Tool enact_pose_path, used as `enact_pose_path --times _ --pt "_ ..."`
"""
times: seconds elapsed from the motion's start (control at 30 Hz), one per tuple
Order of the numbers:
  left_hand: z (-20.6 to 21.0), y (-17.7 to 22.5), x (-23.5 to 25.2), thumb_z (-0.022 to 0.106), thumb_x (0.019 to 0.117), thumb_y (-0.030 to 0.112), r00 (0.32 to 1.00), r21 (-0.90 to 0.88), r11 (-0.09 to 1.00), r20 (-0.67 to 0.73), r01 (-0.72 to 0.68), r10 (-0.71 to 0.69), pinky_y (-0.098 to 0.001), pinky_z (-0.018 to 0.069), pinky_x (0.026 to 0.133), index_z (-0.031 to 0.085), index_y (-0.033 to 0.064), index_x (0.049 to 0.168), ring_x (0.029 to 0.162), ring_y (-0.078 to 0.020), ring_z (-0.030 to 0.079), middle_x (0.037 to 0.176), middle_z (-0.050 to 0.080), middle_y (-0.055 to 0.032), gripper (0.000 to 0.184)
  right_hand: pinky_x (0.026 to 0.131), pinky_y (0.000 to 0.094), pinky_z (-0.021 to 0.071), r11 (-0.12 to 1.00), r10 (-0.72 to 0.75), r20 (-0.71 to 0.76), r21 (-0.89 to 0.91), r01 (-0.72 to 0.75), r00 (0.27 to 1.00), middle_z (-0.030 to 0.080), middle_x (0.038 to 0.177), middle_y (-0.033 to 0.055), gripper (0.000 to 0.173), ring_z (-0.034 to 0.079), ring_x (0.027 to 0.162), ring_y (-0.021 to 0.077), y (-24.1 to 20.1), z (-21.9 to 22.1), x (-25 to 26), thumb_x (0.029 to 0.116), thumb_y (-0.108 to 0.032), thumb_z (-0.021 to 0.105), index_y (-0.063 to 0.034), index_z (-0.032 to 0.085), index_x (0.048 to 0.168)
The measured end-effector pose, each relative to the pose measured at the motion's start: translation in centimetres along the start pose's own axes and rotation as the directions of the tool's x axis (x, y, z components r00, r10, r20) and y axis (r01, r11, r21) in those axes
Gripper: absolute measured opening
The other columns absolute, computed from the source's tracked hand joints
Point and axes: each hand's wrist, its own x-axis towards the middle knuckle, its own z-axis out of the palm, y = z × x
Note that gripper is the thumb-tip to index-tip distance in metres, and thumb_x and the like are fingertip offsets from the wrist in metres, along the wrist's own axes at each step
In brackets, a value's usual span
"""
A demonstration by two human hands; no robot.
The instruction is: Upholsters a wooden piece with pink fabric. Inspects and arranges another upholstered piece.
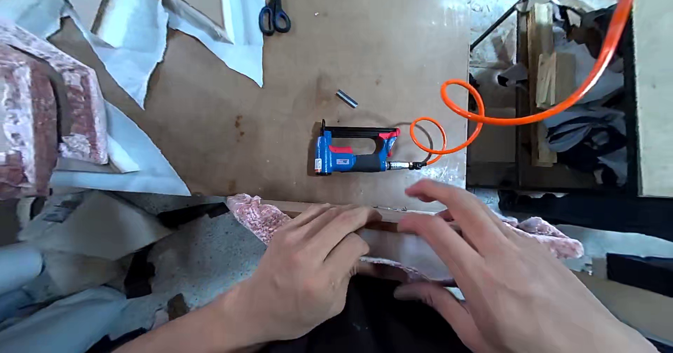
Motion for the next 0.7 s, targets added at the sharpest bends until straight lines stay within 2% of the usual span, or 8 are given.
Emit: enact_pose_path --times 0.07,0.1,0.13,0.2,0.3,0.43,0.6,0.7 --pt "1.5 -0.3 -0.5 0.054 0.0973 0.006 0.983 0.091 0.994 -0.169 -0.058 0.073 -0.0395 0.0587 0.098 0.065 0.005 0.085 0.113 -0.0235 0.072 0.116 0.075 -0.0145 0.017 0.062 0.0439 0.0576 0.991 0.081 0.018 -0.113 -0.078 0.997 0.056 0.14 0.0175 0.072 0.07 0.091 0.0308 -0.9 0.4 0.9 0.086 -0.039 0.069 -0.0105 0.047 0.149" --pt "2.1 -0.6 -0.5 0.054 0.0969 0.004 0.965 0.127 0.988 -0.231 -0.094 0.121 -0.0394 0.0592 0.097 0.064 0.004 0.087 0.11 -0.0243 0.073 0.113 0.076 -0.0157 0.014 0.062 0.0455 0.0563 0.979 0.099 0.028 -0.182 -0.092 0.995 0.061 0.13 0.0195 0.08 0.07 0.086 0.0324 -1.4 0.7 1.3 0.0829 -0.028 0.069 -0.0057 0.041 0.154" --pt "2.7 -1.1 -0.3 0.054 0.0977 0.005 0.948 0.154 0.98 -0.273 -0.125 0.164 -0.0396 0.0597 0.096 0.063 0.0033 0.091 0.108 -0.0252 0.074 0.112 0.076 -0.0166 0.012 0.066 0.0467 0.0559 0.962 0.097 0.025 -0.258 -0.087 0.995 0.067 0.118 0.0202 0.075 0.07 0.085 0.0337 -1.8 1.0 1.5 0.0825 -0.02 0.064 -0.001 0.044 0.152" --pt "3.3 -2.0 0.4 0.056 0.0972 0.007 0.922 0.176 0.972 -0.327 -0.158 0.209 -0.0394 0.0613 0.091 0.064 0.0019 0.095 0.103 -0.026 0.075 0.108 0.076 -0.0171 0.01 0.067 0.0453 0.0519 0.926 0.04 -0.025 -0.375 -0.047 0.999 0.069 0.098 0.017 0.052 0.066 0.08 0.033 -1.9 2.0 1.7 0.0907 -0.013 0.051 0.0025 0.058 0.14" --pt "3.7 -2.7 2.3 0.058 0.0937 0.004 0.902 0.107 0.988 -0.408 -0.11 0.144 -0.0347 0.0629 0.073 0.067 -0.0006 0.092 0.084 -0.0222 0.074 0.09 0.074 -0.0142 0.01 0.068 0.0446 0.051 0.922 -0.061 -0.219 -0.387 -0.029 0.974 0.069 0.09 0.0146 0.032 0.065 0.079 0.0315 -0.4 3.6 1.9 0.0951 -0.011 0.048 0.0013 0.068 0.117" --pt "4.5 -3.1 5.5 0.056 0.0911 0.002 0.915 -0.003 0.994 -0.39 0.109 -0.101 -0.0364 0.0486 0.047 0.064 0.0026 0.084 0.056 -0.0217 0.061 0.066 0.059 -0.0081 0.01 0.057 0.0415 0.0482 0.923 -0.043 -0.483 -0.354 -0.15 0.875 0.064 0.073 0.0099 0.014 0.064 0.066 0.0283 1.3 5.9 3.3 0.094 -0.009 0.054 -0.004 0.066 0.091" --pt "3.3 -3.9 8.0 0.06 0.0885 0.011 0.939 -0.075 0.958 -0.192 0.275 -0.285 -0.0351 0.04 0.045 0.055 0.0131 0.077 0.049 -0.015 0.052 0.054 0.047 0.0018 0.013 0.046 0.0398 0.0409 0.888 0.122 -0.533 -0.319 -0.332 0.837 0.056 0.065 0.0064 0.015 0.058 0.056 0.0245 1.2 6.6 4.7 0.0924 -0.014 0.054 -0.0087 0.06 0.08" --pt "4.1 -4.4 8.5 0.058 0.0916 0.009 0.938 -0.041 0.978 -0.274 0.207 -0.21 -0.0365 0.0408 0.045 0.056 0.0095 0.078 0.049 -0.0182 0.053 0.055 0.049 -0.0019 0.014 0.049 0.0406 0.0423 0.894 0.071 -0.634 -0.302 -0.331 0.77 0.057 0.061 0.0069 0.019 0.059 0.055 0.0253 2.8 7.3 5.9 0.0945 -0.014 0.051 -0.008 0.061 0.079"
